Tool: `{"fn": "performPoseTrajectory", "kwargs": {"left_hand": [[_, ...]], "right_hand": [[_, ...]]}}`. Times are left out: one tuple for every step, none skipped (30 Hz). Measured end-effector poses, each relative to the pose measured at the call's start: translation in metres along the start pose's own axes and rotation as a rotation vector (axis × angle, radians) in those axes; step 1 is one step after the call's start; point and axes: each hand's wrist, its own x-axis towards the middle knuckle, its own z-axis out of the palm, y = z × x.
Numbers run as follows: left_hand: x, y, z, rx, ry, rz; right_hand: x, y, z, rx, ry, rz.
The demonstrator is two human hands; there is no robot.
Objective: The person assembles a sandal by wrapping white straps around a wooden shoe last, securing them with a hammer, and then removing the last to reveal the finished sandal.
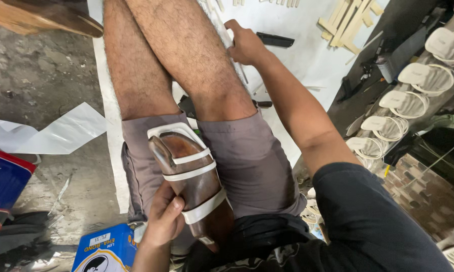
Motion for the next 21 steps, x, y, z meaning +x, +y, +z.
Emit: {"fn": "performPoseTrajectory", "kwargs": {"left_hand": [[0.001, 0.001, 0.002, -0.014, -0.007, -0.010], [0.002, 0.002, 0.004, -0.002, -0.007, -0.005], [0.004, 0.003, 0.006, 0.009, -0.007, -0.001], [0.004, 0.004, 0.008, 0.019, 0.001, 0.009], [0.005, 0.005, 0.010, 0.021, -0.007, 0.014], [0.005, 0.004, 0.011, 0.021, -0.009, 0.019], [0.005, 0.004, 0.012, 0.021, -0.011, 0.025], [0.005, 0.004, 0.013, 0.018, -0.027, 0.019], [0.005, 0.005, 0.014, 0.014, -0.043, 0.012], [0.006, 0.006, 0.014, 0.008, -0.060, 0.006], [0.006, 0.007, 0.013, 0.020, -0.061, 0.014], [0.007, 0.007, 0.013, 0.030, -0.065, 0.016], [0.008, 0.008, 0.014, 0.041, -0.070, 0.017], [0.008, 0.009, 0.014, 0.035, -0.071, 0.018], [0.007, 0.009, 0.015, 0.030, -0.073, 0.020], [0.008, 0.009, 0.015, 0.027, -0.081, 0.018], [0.009, 0.010, 0.015, 0.034, -0.085, 0.029], [0.009, 0.010, 0.016, 0.039, -0.083, 0.038], [0.007, 0.011, 0.019, 0.045, -0.082, 0.046], [0.005, 0.012, 0.020, 0.088, -0.067, 0.064], [0.004, 0.013, 0.022, 0.131, -0.051, 0.082]], "right_hand": [[-0.003, -0.001, 0.002, 0.019, 0.037, -0.036], [0.000, -0.005, 0.003, 0.040, 0.075, -0.080], [0.004, -0.009, 0.003, 0.044, 0.135, -0.100], [0.011, -0.014, 0.004, 0.051, 0.188, -0.126], [0.019, -0.019, 0.005, 0.058, 0.242, -0.152], [0.025, -0.024, 0.007, 0.036, 0.235, -0.107], [0.033, -0.028, 0.008, 0.015, 0.227, -0.063], [0.040, -0.033, 0.008, -0.008, 0.218, -0.021], [0.047, -0.036, 0.007, -0.073, 0.215, -0.052], [0.053, -0.040, 0.006, -0.139, 0.211, -0.083], [0.059, -0.043, 0.005, -0.206, 0.208, -0.114], [0.063, -0.043, 0.002, -0.212, 0.207, -0.108], [0.067, -0.044, -0.001, -0.219, 0.206, -0.101], [0.066, -0.042, -0.001, -0.226, 0.209, -0.087], [0.065, -0.041, -0.001, -0.231, 0.167, -0.074], [0.061, -0.039, -0.003, -0.236, 0.131, -0.056], [0.055, -0.036, -0.006, -0.240, 0.095, -0.037], [0.047, -0.034, -0.010, -0.195, 0.134, -0.053], [0.032, -0.031, -0.014, -0.149, 0.172, -0.069], [0.014, -0.031, -0.020, -0.107, 0.214, -0.091], [-0.005, -0.033, -0.029, -0.067, 0.249, -0.087]]}}
